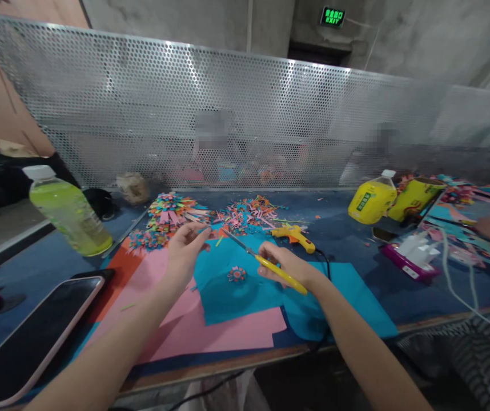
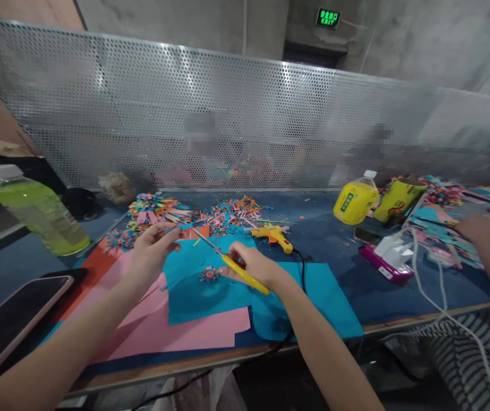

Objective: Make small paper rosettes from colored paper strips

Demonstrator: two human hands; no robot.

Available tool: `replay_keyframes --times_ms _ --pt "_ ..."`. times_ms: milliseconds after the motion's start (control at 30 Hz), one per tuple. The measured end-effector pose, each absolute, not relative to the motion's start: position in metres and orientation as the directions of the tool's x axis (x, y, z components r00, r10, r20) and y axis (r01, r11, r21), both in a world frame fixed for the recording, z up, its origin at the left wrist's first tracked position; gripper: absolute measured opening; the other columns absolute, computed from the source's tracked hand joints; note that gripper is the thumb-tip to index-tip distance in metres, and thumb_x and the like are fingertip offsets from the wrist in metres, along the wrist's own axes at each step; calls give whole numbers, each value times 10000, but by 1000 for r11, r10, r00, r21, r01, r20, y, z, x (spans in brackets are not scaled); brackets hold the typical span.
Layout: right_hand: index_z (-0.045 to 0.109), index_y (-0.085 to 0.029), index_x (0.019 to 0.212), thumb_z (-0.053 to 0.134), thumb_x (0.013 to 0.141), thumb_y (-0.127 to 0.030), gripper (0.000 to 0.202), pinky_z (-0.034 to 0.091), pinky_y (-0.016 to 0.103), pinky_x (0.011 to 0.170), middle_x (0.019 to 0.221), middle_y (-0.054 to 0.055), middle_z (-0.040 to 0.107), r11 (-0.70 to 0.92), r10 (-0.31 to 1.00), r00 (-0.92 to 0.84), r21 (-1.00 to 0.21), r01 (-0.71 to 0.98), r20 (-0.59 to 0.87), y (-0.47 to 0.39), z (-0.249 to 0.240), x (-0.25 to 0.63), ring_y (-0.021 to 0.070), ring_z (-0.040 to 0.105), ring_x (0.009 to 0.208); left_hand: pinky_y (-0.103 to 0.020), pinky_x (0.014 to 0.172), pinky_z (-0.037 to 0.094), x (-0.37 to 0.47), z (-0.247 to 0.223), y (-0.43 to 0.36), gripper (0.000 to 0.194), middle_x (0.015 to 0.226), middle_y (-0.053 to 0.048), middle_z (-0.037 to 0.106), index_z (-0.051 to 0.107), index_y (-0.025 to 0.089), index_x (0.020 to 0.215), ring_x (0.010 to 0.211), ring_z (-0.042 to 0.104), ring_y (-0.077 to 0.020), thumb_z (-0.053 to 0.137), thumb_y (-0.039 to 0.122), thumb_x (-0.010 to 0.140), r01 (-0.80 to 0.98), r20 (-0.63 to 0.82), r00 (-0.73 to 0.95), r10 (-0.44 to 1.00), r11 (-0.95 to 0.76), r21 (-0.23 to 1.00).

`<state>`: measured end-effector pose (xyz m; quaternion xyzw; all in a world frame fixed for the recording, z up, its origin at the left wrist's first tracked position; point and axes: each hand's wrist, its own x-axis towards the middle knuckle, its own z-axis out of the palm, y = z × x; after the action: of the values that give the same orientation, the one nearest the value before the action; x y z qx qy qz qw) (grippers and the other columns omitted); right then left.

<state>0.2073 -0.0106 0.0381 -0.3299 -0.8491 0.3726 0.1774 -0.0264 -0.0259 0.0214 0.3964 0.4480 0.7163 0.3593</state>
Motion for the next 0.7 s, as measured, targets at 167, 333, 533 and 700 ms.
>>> replay_keyframes --times_ms 167,333,533,700 --pt "420 -195 880 539 763 -394 259 332 225 533 761 -18 457 513 701 -708 -746 424 80 -9 37 208 84 401 607 -200 435 387 -26 22 -26 240 606 25 581 586 180 746 600 598 -134 719 282 574 -162 239 -420 875 -332 929" --pt "417 -200 884 538 760 -397 262 331 222 527 759 -23 447 518 702 -708 -741 428 81 -8 36 208 86 397 614 -195 435 381 -24 24 -29 263 603 20 584 595 173 750 624 597 -137 733 288 558 -175 230 -400 887 -321 931" --pt "412 -200 876 542 756 -419 282 330 218 518 741 -26 438 522 697 -713 -734 434 73 -9 37 208 88 393 612 -211 447 404 -22 23 -29 274 619 -6 614 622 164 792 600 596 -139 720 315 586 -88 238 -338 911 -282 955" --pt "414 -200 886 543 752 -436 300 315 211 503 735 -29 442 522 696 -715 -729 444 63 -8 35 209 89 387 606 -215 436 403 -20 24 -30 315 570 2 599 611 166 807 566 596 -147 730 340 572 -18 229 -323 918 -248 969"
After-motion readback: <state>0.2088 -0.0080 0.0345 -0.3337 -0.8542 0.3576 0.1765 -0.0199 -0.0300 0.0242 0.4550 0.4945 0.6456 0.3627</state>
